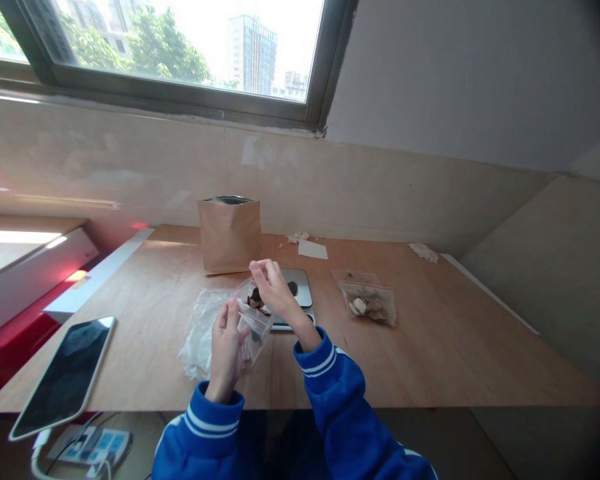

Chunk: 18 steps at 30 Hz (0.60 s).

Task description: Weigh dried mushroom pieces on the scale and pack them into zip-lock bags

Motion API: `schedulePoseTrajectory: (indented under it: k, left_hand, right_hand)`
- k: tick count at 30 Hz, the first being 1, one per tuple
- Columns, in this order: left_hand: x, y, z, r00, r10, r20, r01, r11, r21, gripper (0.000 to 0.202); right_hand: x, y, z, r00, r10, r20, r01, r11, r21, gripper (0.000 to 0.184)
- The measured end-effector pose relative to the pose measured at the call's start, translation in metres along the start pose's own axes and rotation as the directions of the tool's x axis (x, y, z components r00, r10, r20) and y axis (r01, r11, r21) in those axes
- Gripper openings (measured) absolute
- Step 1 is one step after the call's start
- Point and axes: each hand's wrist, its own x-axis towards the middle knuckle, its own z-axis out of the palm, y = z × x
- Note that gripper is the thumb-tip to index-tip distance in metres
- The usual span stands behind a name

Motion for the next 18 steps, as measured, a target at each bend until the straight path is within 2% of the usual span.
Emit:
schedulePoseTrajectory:
  k: [3,6,9,11,13,15,18]
  left_hand:
    - [0.0,0.001,-0.001,1.0,0.001,0.01,-0.001,1.0,-0.012,0.043]
    - [0.001,0.003,-0.003,1.0,0.007,0.002,-0.007,1.0,-0.025,0.042]
    - [0.002,0.006,-0.004,0.999,0.025,-0.027,-0.026,0.999,-0.024,0.039]
    - [0.002,0.007,-0.004,0.999,0.041,-0.025,-0.042,0.999,-0.032,0.04]
    - [0.002,0.007,-0.004,0.998,0.062,-0.014,-0.063,0.997,-0.052,0.041]
    - [0.002,0.005,-0.005,0.997,0.081,-0.001,-0.081,0.994,-0.073,0.04]
    - [0.002,0.001,-0.006,0.994,0.103,0.025,-0.1,0.991,-0.094,0.039]
  right_hand:
    - [0.0,0.002,-0.006,0.99,-0.142,-0.012,0.142,0.99,-0.01,0.036]
    - [0.003,0.021,-0.018,0.961,-0.236,-0.147,0.216,0.966,-0.139,0.031]
    - [0.001,0.061,-0.026,0.962,-0.196,-0.188,0.11,0.914,-0.39,0.023]
    - [-0.003,0.09,-0.026,0.983,-0.132,-0.128,0.039,0.83,-0.556,0.022]
    - [-0.008,0.113,-0.025,0.993,-0.088,-0.084,0.016,0.777,-0.629,0.023]
    - [-0.011,0.125,-0.025,0.993,-0.083,-0.084,0.015,0.791,-0.611,0.026]
    - [-0.01,0.121,-0.03,0.985,-0.098,-0.142,0.026,0.898,-0.439,0.033]
